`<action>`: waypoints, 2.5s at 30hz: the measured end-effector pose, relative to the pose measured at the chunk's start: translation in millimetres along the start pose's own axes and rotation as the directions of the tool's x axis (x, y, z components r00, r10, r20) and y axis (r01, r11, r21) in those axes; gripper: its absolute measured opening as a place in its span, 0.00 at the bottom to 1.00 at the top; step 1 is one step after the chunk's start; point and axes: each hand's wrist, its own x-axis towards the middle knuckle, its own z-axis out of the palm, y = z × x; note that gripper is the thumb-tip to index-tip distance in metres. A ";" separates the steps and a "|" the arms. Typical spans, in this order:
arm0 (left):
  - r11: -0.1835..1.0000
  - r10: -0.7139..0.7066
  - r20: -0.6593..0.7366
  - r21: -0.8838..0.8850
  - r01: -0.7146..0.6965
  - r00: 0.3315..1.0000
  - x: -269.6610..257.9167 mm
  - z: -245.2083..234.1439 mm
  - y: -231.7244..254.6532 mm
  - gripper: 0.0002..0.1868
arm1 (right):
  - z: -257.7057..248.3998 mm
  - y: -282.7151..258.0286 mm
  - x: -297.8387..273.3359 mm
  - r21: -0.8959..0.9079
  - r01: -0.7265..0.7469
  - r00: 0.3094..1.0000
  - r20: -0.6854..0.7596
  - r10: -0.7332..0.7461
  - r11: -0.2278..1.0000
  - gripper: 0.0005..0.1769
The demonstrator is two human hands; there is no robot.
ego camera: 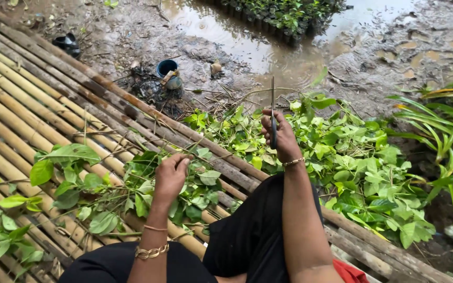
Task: Trimming leaves and stems from plant cuttings using scissors
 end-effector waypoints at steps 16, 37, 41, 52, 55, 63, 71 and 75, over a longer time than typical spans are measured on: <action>0.975 0.142 -0.088 -0.161 -0.155 0.986 32.9 35.9 81.1 0.12 | 0.1 -13.4 -15.7 -0.235 -0.115 0.945 0.275 0.179 0.965 0.36; 0.985 0.152 0.083 -0.093 -0.145 0.985 36.2 20.2 78.2 0.11 | -10.7 -15.3 -11.4 -0.161 -0.105 0.943 0.297 0.150 0.981 0.33; 0.917 0.111 0.109 -0.395 -0.059 0.988 36.8 31.8 73.4 0.11 | -13.7 -12.2 -11.9 -0.068 -0.078 0.968 0.235 0.092 0.995 0.28; 0.531 0.016 0.140 -0.840 0.110 0.990 52.4 42.0 63.1 0.09 | -11.7 -15.1 -12.7 -0.110 -0.060 0.981 0.178 0.079 0.992 0.32; 0.585 -0.003 0.018 -0.811 0.016 1.000 51.1 34.8 66.6 0.09 | -3.7 -25.3 -19.3 -0.102 -0.054 0.969 0.234 0.076 0.993 0.32; 0.468 -0.057 -0.329 -0.843 -0.266 0.943 47.2 22.3 71.3 0.05 | 3.8 -31.3 -28.6 -0.040 -0.056 0.956 0.285 0.065 0.998 0.32; 0.537 -0.003 -0.356 -0.789 -0.299 0.934 36.4 22.2 80.3 0.04 | 2.4 -22.8 -24.8 -0.071 -0.052 0.932 0.355 0.074 0.996 0.32; 0.701 0.139 -0.346 -0.627 -0.339 0.928 30.1 24.9 86.8 0.06 | 7.5 -21.5 -23.4 -0.149 -0.021 0.901 0.426 0.084 0.989 0.35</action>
